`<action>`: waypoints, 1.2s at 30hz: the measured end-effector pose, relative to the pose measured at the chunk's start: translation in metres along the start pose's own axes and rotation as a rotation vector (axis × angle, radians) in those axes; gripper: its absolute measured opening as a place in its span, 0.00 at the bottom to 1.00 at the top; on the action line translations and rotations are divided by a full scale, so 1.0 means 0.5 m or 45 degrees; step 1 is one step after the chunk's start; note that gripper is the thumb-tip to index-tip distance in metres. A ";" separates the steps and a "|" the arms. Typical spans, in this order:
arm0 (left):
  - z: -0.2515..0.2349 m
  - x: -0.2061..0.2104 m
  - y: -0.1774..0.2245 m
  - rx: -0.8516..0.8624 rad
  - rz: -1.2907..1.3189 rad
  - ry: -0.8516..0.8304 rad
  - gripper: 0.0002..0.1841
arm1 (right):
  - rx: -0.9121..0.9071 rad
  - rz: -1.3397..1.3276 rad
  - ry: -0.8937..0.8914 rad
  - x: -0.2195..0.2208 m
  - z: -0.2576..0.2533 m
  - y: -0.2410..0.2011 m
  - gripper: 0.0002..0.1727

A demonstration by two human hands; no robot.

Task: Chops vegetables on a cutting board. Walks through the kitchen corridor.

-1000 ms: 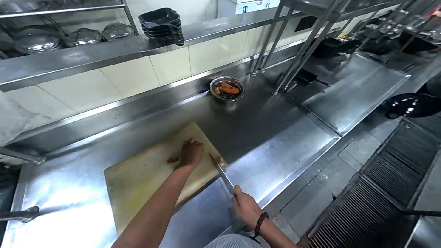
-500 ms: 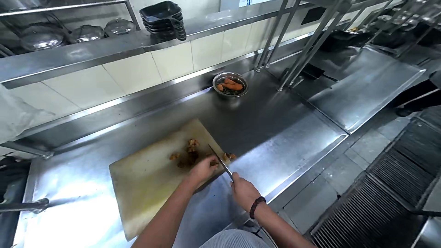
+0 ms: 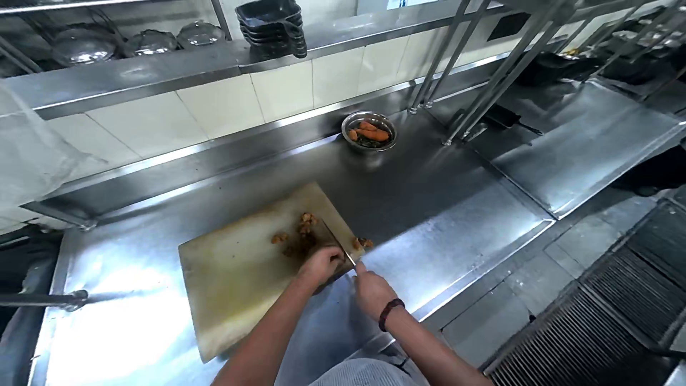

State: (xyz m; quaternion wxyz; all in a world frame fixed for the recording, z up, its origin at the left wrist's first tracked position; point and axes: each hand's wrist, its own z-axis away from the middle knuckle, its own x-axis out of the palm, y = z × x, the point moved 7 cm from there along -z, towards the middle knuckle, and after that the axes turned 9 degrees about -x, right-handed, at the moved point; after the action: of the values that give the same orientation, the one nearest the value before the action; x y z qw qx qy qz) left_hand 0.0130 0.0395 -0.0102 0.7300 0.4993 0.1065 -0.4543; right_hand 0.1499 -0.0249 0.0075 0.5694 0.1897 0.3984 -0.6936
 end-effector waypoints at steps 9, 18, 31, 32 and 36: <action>0.006 0.008 -0.031 -0.026 0.054 0.015 0.14 | -0.023 0.037 0.012 0.039 -0.014 -0.011 0.26; 0.006 0.006 -0.040 0.005 0.050 0.024 0.14 | -0.038 -0.021 -0.110 0.006 0.043 -0.027 0.24; 0.002 -0.185 -0.003 -0.181 -0.218 0.462 0.16 | -0.136 -0.210 0.036 0.017 0.064 0.032 0.23; -0.014 -0.215 -0.008 -0.214 -0.230 0.539 0.16 | -0.159 -0.228 0.021 0.037 0.074 0.035 0.23; -0.100 -0.255 -0.042 -0.372 -0.369 0.446 0.23 | -0.187 -0.239 -0.031 0.108 0.064 0.072 0.23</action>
State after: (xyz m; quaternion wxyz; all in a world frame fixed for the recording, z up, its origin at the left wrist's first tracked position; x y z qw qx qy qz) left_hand -0.0603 0.1499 0.0302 0.6921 0.4392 0.3660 -0.4406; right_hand 0.1748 -0.0852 -0.0235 0.5192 0.1010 0.4571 -0.7150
